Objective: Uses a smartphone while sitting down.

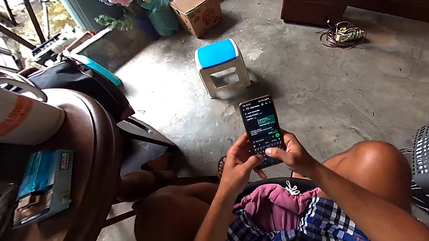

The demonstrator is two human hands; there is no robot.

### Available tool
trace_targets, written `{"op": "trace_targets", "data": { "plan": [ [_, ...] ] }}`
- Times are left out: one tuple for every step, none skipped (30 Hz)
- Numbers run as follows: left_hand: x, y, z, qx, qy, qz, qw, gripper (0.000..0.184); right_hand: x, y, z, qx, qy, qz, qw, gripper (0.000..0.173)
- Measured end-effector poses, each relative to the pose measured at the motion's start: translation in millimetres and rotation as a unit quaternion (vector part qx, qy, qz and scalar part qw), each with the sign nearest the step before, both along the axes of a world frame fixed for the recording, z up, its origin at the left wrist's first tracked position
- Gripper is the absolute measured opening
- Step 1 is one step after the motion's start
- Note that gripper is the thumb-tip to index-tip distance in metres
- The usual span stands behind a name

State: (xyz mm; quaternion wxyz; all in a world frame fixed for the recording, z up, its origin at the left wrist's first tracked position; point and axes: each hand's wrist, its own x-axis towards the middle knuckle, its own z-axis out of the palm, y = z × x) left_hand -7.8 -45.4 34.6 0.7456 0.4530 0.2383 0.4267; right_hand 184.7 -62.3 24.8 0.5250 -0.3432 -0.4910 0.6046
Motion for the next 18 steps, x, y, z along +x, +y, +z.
{"op": "trace_targets", "data": {
  "plan": [
    [0.2, -0.2, -0.5, 0.003, -0.005, -0.005, 1.0, 0.05, -0.7, -0.2, 0.1, -0.002, -0.004, -0.01, 1.0, 0.035],
    [0.6, -0.2, -0.9, 0.007, -0.008, -0.01, 1.0, 0.051, -1.3, -0.2, 0.4, -0.002, -0.006, -0.019, 1.0, 0.034],
    [0.9, 0.0, -1.5, 0.01, -0.011, -0.013, 1.0, 0.051, -1.9, -0.1, 0.9, -0.004, -0.007, -0.027, 1.0, 0.032],
    [1.0, 0.2, -2.2, 0.012, -0.012, -0.015, 1.0, 0.05, -1.9, 0.0, 0.7, -0.006, -0.005, -0.031, 1.0, 0.03],
    [0.8, 0.4, -2.3, 0.011, -0.011, -0.014, 1.0, 0.049, -1.3, 0.2, 0.2, -0.006, 0.002, -0.026, 1.0, 0.029],
    [0.6, 0.4, -1.8, 0.009, -0.008, -0.012, 1.0, 0.048, -0.3, 0.3, -0.4, -0.005, 0.013, -0.016, 1.0, 0.029],
    [0.3, 0.3, -0.8, 0.005, -0.004, -0.009, 1.0, 0.047, 0.6, 0.2, -0.4, -0.01, 0.022, -0.005, 1.0, 0.029],
    [-0.1, 0.2, 0.2, 0.0, -0.001, -0.006, 1.0, 0.046, 1.1, 0.2, 0.5, -0.021, 0.027, 0.002, 0.999, 0.03],
    [-0.3, 0.3, 0.7, -0.006, 0.001, -0.002, 1.0, 0.046, 1.2, 0.5, 1.7, -0.032, 0.029, 0.002, 0.999, 0.03],
    [-0.5, 0.4, 1.2, -0.011, 0.004, 0.0, 1.0, 0.045, 1.3, 1.0, 1.9, -0.038, 0.029, 0.004, 0.999, 0.031],
    [-0.8, 0.4, 1.5, -0.016, 0.007, 0.001, 1.0, 0.044, 2.3, 1.7, 0.9, -0.037, 0.03, 0.012, 0.999, 0.031],
    [-1.1, 0.5, 1.6, -0.019, 0.008, 0.002, 1.0, 0.044, 4.2, 2.3, -1.3, -0.027, 0.029, 0.029, 0.999, 0.033],
    [-1.5, 0.7, 1.9, -0.022, 0.009, 0.003, 1.0, 0.043, 6.3, 2.7, -3.1, -0.014, 0.023, 0.046, 0.999, 0.036],
    [-1.7, 1.0, 2.4, -0.024, 0.009, 0.005, 1.0, 0.043, 7.3, 2.6, -2.6, -0.008, 0.015, 0.058, 0.998, 0.042],
    [-2.0, 1.3, 2.9, -0.025, 0.009, 0.005, 1.0, 0.042, 7.7, 2.4, -0.7, -0.01, 0.007, 0.064, 0.998, 0.047],
    [-2.3, 1.6, 2.8, -0.025, 0.007, 0.004, 1.0, 0.042, 8.0, 2.3, 0.6, -0.011, 0.005, 0.068, 0.998, 0.051],
    [-2.3, 1.7, 2.4, -0.024, 0.005, 0.004, 1.0, 0.042, 8.6, 2.3, 0.5, -0.01, 0.007, 0.072, 0.997, 0.051],
    [-1.9, 1.6, 2.4, -0.025, 0.005, 0.006, 1.0, 0.042, 9.4, 2.6, -1.0, -0.005, 0.014, 0.078, 0.997, 0.05]
  ]
}}
